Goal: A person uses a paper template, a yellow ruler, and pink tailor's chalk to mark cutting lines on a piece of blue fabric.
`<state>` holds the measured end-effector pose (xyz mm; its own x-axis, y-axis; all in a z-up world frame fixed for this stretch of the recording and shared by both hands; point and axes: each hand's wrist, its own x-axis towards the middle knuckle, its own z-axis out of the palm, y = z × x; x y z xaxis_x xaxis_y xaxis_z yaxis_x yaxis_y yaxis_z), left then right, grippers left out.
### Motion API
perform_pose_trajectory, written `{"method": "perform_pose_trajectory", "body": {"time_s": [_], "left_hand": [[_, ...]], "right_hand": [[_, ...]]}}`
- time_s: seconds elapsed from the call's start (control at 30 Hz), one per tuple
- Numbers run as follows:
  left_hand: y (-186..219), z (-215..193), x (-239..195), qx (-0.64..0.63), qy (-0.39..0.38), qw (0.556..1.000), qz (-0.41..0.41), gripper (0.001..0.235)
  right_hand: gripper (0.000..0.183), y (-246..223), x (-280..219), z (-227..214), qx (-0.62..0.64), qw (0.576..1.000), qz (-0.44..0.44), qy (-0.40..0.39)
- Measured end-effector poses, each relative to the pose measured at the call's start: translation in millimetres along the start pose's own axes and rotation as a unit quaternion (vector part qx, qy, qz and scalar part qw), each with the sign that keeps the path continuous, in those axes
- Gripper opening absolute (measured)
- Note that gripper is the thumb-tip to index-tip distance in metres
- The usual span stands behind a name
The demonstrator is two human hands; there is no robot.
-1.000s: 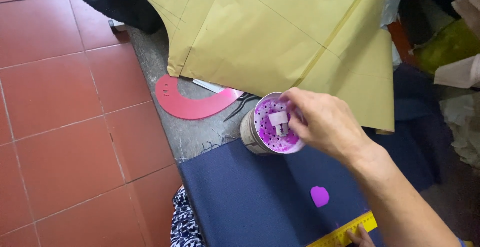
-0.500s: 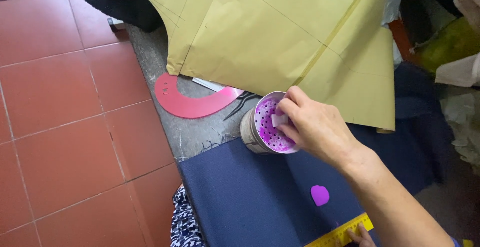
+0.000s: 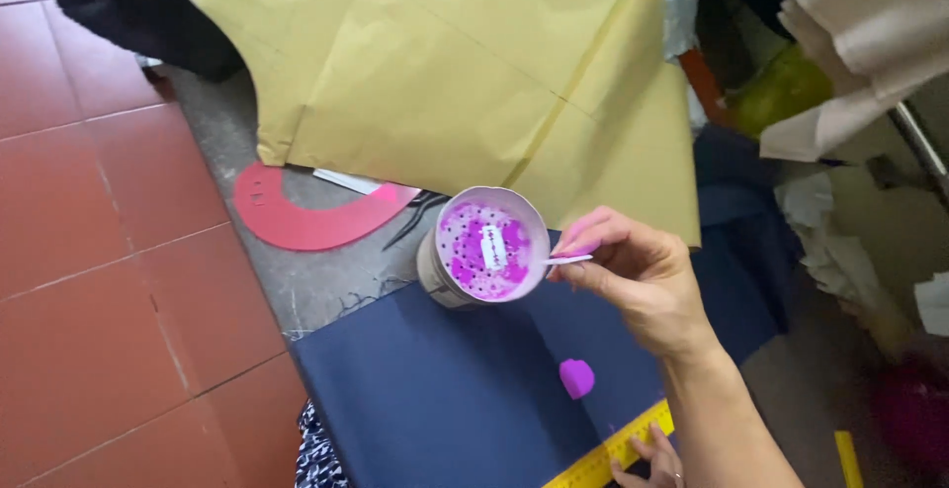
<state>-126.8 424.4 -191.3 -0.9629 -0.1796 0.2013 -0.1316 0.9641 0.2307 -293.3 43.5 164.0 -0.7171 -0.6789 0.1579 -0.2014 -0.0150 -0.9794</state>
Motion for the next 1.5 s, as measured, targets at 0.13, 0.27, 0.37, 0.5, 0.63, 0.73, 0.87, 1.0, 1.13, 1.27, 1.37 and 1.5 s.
{"method": "perform_pose_trajectory", "body": {"time_s": [0.13, 0.27, 0.37, 0.5, 0.63, 0.73, 0.87, 1.0, 1.13, 1.27, 1.37, 1.5], "left_hand": [[-104.4, -109.7, 50.0, 0.201, 0.045, 0.937, 0.282, 0.098], [-91.9, -105.3, 49.2, 0.155, -0.051, 0.955, 0.249, 0.072], [-154.2, -190.8, 69.2, 0.098, 0.033, 0.959, 0.262, 0.046], [-171.7, -235.5, 73.3, 0.058, -0.064, 0.959, 0.271, 0.049], [-179.8, -253.3, 78.6, 0.083, -0.043, 0.963, 0.254, 0.047], [-170.0, -244.5, 74.9, 0.085, -0.077, 0.962, 0.248, 0.046], [-173.5, -240.7, 71.8, -0.010, -0.105, 0.953, 0.285, 0.038], [-172.6, -223.9, 74.0, -0.088, -0.148, 0.940, 0.295, 0.024], [-165.1, -222.9, 63.2, -0.077, -0.169, 0.943, 0.277, 0.024], [-166.2, -223.6, 62.3, -0.063, -0.190, 0.945, 0.258, 0.025], [-166.1, -224.7, 61.5, -0.053, -0.207, 0.946, 0.245, 0.026], [-165.8, -226.0, 63.8, -0.039, -0.229, 0.946, 0.228, 0.027]], "right_hand": [[0.013, -9.0, -16.0, -2.6, -0.002, 1.000, 0.010, 0.015], [0.012, -11.9, -31.2, -6.1, -0.003, 0.999, 0.006, 0.034], [0.012, -17.3, -43.0, -10.8, -0.021, 0.999, 0.018, 0.047], [0.012, -21.0, -77.0, -30.3, -0.080, 0.994, 0.071, 0.034], [0.014, -20.1, -105.3, -53.5, -0.347, 0.931, 0.089, -0.070], [0.015, -2.3, -127.5, -64.9, -0.413, 0.890, 0.080, -0.176], [0.008, 21.3, -153.5, -58.9, -0.422, 0.879, 0.075, -0.210], [0.004, 27.9, -160.3, -48.5, -0.455, 0.833, 0.114, -0.294], [0.005, 30.6, -160.8, -40.8, -0.498, 0.795, 0.096, -0.332], [0.005, 33.5, -162.6, -36.7, -0.491, 0.798, 0.096, -0.338], [0.006, 36.2, -162.2, -36.1, -0.469, 0.803, 0.103, -0.353], [0.007, 31.6, -158.1, -25.9, -0.443, 0.811, 0.086, -0.371]]}}
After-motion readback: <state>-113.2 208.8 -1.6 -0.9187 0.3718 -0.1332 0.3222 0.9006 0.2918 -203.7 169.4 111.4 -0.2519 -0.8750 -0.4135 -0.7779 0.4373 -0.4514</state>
